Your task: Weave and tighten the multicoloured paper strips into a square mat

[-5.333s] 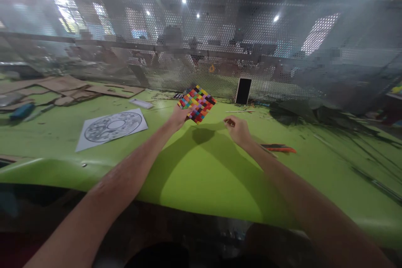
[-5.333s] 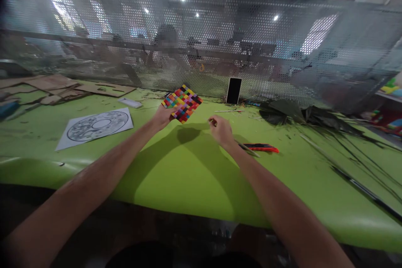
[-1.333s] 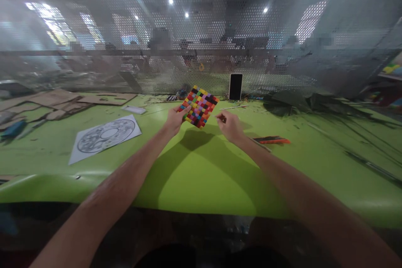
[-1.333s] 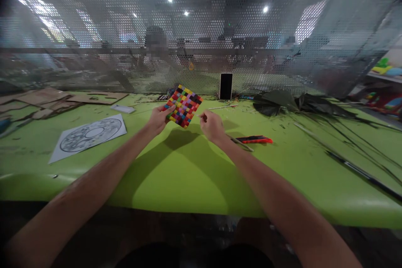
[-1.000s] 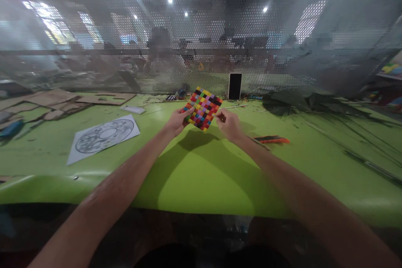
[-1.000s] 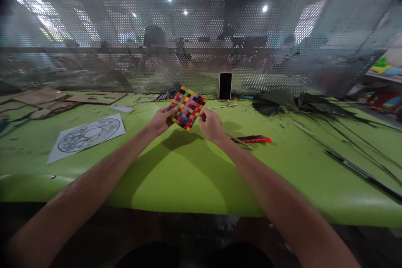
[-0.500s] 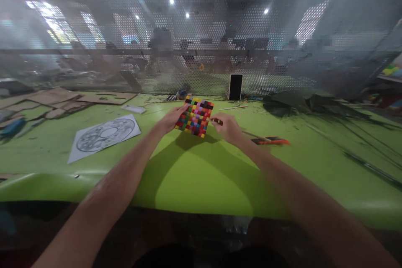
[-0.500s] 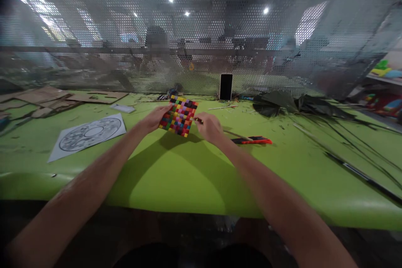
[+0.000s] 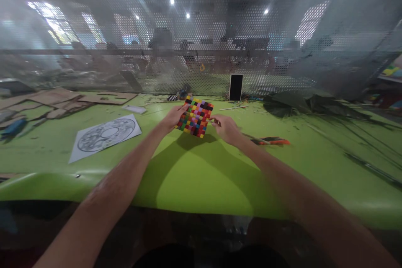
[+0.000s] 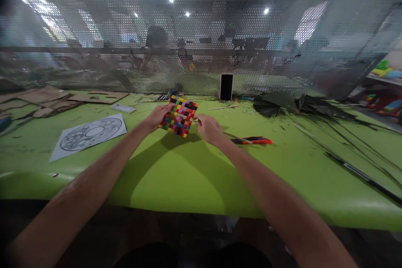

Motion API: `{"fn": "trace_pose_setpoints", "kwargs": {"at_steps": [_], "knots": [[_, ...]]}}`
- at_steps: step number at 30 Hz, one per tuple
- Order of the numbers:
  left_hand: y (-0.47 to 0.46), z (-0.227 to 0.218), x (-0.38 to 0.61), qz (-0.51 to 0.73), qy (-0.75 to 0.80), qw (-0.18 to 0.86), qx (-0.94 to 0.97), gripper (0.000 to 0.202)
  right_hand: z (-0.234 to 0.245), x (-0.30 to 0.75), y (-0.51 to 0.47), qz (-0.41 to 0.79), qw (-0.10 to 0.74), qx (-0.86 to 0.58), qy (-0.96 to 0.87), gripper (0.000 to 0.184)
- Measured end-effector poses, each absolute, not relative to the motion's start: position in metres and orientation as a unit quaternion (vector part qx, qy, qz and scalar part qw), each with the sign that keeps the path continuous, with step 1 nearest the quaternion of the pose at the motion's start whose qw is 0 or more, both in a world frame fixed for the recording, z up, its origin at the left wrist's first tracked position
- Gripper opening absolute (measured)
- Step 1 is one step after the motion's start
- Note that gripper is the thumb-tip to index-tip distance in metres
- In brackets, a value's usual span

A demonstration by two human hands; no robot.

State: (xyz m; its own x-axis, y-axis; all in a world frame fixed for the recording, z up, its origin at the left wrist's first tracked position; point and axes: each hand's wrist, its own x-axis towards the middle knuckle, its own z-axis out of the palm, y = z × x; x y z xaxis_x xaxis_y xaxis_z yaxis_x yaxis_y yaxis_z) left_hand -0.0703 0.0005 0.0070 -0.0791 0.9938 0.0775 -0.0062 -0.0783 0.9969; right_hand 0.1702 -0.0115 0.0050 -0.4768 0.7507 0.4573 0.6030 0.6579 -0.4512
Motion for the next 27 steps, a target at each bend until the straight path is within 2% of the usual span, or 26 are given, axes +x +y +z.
{"fn": "trace_pose_setpoints", "kwargs": {"at_steps": [6,12,17,21,27], "knots": [[0.008,-0.001,-0.077,0.542,0.500,0.428,0.522,0.040,0.002,0.168,-0.012,0.133,0.324,-0.398,-0.848,0.039],[0.013,-0.007,-0.081,0.504,0.528,0.363,0.578,0.053,0.010,0.169,-0.015,0.111,0.278,-0.428,-0.853,0.036],[0.013,-0.003,-0.081,0.489,0.572,0.269,0.601,0.049,0.012,0.173,-0.013,0.097,0.263,-0.429,-0.859,0.030],[0.012,0.002,-0.079,0.498,0.577,0.272,0.587,0.044,0.011,0.175,-0.013,0.087,0.296,-0.413,-0.857,0.032],[0.012,0.003,-0.078,0.505,0.577,0.273,0.581,0.043,0.011,0.177,-0.012,0.067,0.275,-0.422,-0.861,0.035]]}}
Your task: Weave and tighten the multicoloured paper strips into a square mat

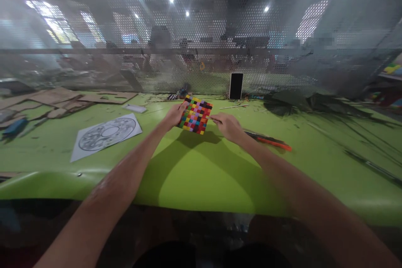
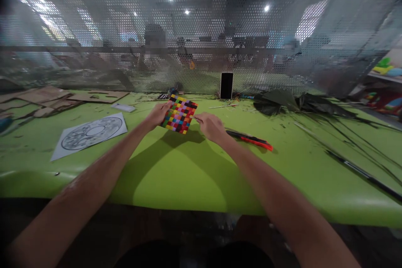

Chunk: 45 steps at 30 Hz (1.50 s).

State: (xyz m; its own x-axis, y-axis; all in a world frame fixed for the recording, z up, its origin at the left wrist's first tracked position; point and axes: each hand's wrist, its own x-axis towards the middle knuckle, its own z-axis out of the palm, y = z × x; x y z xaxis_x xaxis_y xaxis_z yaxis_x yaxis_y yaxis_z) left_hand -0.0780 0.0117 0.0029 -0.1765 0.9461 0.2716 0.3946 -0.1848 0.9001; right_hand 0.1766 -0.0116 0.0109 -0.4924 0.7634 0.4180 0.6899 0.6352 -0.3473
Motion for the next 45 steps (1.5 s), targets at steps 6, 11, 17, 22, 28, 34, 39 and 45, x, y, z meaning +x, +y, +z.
{"fn": "trace_pose_setpoints", "kwargs": {"at_steps": [6,11,17,22,28,34,39,45], "knots": [[0.013,-0.002,-0.075,0.521,0.567,0.314,0.555,0.043,0.012,0.179,-0.008,0.046,0.274,-0.426,-0.861,0.036],[0.011,-0.007,-0.068,0.535,0.581,0.329,0.518,0.040,0.014,0.177,-0.010,0.009,0.249,-0.441,-0.862,0.037],[0.012,-0.011,-0.065,0.537,0.619,0.263,0.509,0.042,0.015,0.175,-0.013,-0.028,0.231,-0.449,-0.862,0.038],[0.010,-0.009,-0.067,0.519,0.618,0.254,0.532,0.044,0.011,0.174,-0.014,-0.035,0.229,-0.448,-0.864,0.042],[0.010,0.004,-0.074,0.489,0.616,0.234,0.572,0.044,0.007,0.178,-0.008,-0.020,0.219,-0.433,-0.874,0.038],[0.014,-0.002,-0.073,0.498,0.614,0.239,0.564,0.043,0.005,0.177,-0.008,0.021,0.254,-0.423,-0.869,0.035],[0.020,-0.008,-0.067,0.529,0.631,0.204,0.530,0.044,0.000,0.174,-0.013,-0.022,0.267,-0.435,-0.860,0.042],[0.025,-0.004,-0.071,0.511,0.644,0.166,0.545,0.048,0.004,0.175,-0.017,-0.031,0.254,-0.439,-0.861,0.036]]}}
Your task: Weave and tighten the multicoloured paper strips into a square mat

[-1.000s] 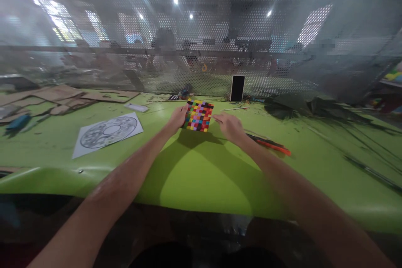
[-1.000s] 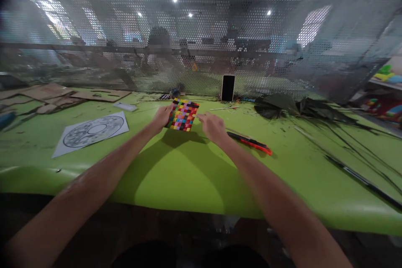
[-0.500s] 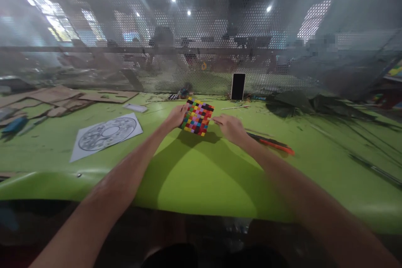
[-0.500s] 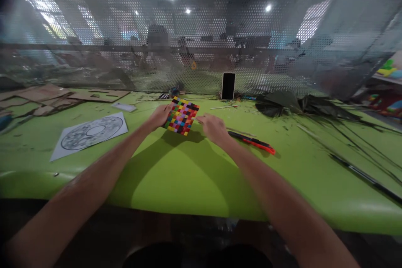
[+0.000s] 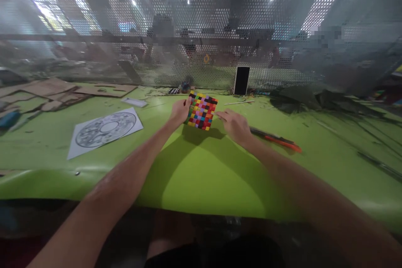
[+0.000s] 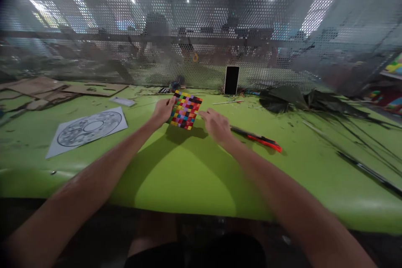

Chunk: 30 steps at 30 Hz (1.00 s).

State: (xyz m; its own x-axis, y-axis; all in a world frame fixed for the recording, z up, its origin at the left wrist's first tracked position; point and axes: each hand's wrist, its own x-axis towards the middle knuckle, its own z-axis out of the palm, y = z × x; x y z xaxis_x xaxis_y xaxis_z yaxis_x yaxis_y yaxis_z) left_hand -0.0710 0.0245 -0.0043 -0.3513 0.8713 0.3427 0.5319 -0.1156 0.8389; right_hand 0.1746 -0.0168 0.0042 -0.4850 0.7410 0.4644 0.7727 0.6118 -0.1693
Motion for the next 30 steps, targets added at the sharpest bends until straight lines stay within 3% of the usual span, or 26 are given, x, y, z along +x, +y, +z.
{"fn": "trace_pose_setpoints", "kwargs": {"at_steps": [6,14,19,30], "knots": [[0.027,-0.004,-0.087,0.517,0.650,0.176,0.528,0.049,0.012,0.201,0.009,-0.010,0.280,-0.481,-0.831,0.024],[0.016,0.004,-0.088,0.575,0.482,0.437,0.496,0.031,0.013,0.217,0.024,-0.026,0.312,-0.477,-0.821,0.023],[0.017,0.002,-0.098,0.583,0.389,0.531,0.476,0.018,0.008,0.225,0.034,-0.020,0.323,-0.487,-0.811,0.021],[0.015,-0.001,-0.107,0.554,0.413,0.543,0.477,0.012,0.003,0.233,0.047,-0.015,0.301,-0.480,-0.824,0.024]]}}
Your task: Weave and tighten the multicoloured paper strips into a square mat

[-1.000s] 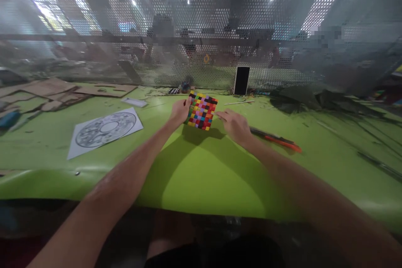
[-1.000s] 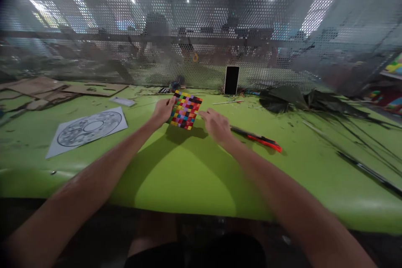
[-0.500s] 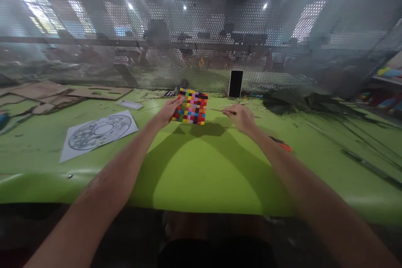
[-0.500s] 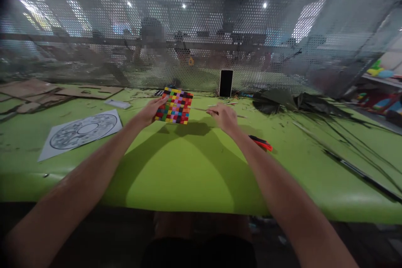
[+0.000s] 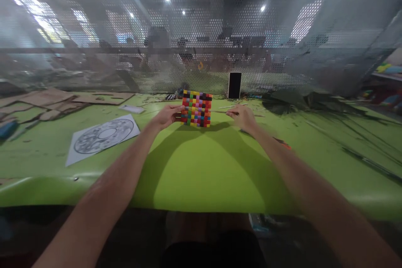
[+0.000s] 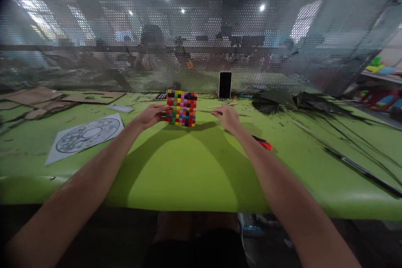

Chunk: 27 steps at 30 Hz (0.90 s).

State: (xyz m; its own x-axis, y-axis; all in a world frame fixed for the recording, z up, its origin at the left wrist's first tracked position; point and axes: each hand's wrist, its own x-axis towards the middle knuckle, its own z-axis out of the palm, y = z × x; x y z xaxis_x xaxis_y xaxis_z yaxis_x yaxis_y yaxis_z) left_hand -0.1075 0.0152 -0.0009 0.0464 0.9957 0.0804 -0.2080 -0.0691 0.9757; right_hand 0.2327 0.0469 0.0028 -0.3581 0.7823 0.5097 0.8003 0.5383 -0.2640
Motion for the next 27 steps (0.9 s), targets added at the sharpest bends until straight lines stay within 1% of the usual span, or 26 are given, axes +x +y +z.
{"fn": "trace_pose_setpoints", "kwargs": {"at_steps": [5,11,21,27], "knots": [[0.017,0.000,-0.103,0.550,0.429,0.523,0.491,0.016,0.004,0.236,0.049,-0.005,0.283,-0.491,-0.824,0.024],[0.017,0.001,-0.098,0.571,0.433,0.497,0.489,0.021,0.001,0.238,0.051,-0.003,0.274,-0.492,-0.826,0.028],[0.022,-0.003,-0.102,0.571,0.445,0.503,0.471,0.006,0.004,0.247,0.058,-0.019,0.266,-0.523,-0.809,0.026],[0.023,-0.009,-0.108,0.540,0.456,0.521,0.478,0.009,0.003,0.259,0.065,-0.037,0.266,-0.533,-0.803,0.025]]}}
